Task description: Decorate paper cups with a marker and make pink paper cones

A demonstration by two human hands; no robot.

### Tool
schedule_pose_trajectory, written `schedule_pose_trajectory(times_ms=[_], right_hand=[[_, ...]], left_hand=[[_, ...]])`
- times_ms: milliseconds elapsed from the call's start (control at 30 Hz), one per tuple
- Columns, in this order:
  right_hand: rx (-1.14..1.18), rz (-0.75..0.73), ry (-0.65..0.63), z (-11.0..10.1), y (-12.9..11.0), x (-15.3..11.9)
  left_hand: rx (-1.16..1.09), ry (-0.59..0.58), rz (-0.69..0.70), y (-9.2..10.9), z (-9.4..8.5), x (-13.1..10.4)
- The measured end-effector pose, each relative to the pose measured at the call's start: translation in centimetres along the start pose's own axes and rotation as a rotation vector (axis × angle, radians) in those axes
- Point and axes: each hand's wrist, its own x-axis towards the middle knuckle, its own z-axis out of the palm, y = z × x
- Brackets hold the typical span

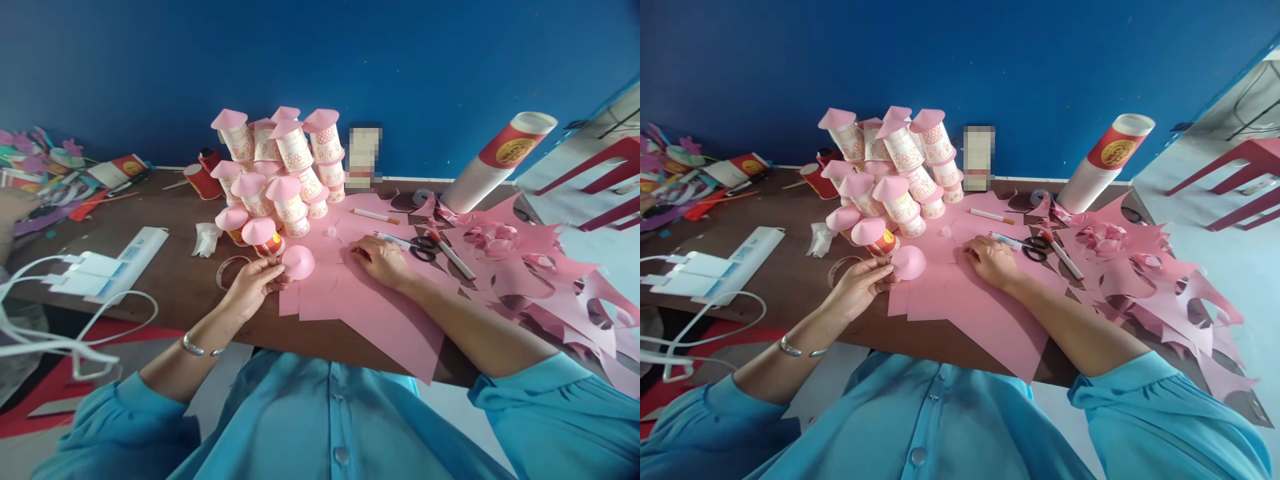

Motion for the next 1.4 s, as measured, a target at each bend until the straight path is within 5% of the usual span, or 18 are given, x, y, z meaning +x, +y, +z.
schedule_pose_trajectory(times_ms=[633, 967, 1067, 1233, 1400], right_hand=[[-0.015, -0.06, 0.075, 0.6, 0.6, -0.1], [-0.015, -0.056, 0.071, 0.7, 0.8, -0.1], [-0.046, -0.058, 0.084, 0.8, 0.7, -0.2], [-0.163, -0.072, 0.077, 1.0, 0.2, -0.4], [-0.189, -0.021, -0.054, 0.8, -0.5, 0.0]], left_hand=[[0.114, 0.112, -0.014, 0.4, -3.1, -2.8], [0.827, 0.145, 0.416, -0.3, -5.3, -4.8], [1.039, 0.074, 0.707, -1.2, -4.4, -5.4], [1.257, -0.285, 1.163, -3.0, -0.3, -5.6], [1.396, -0.543, 1.277, -4.2, 5.0, -3.2]])
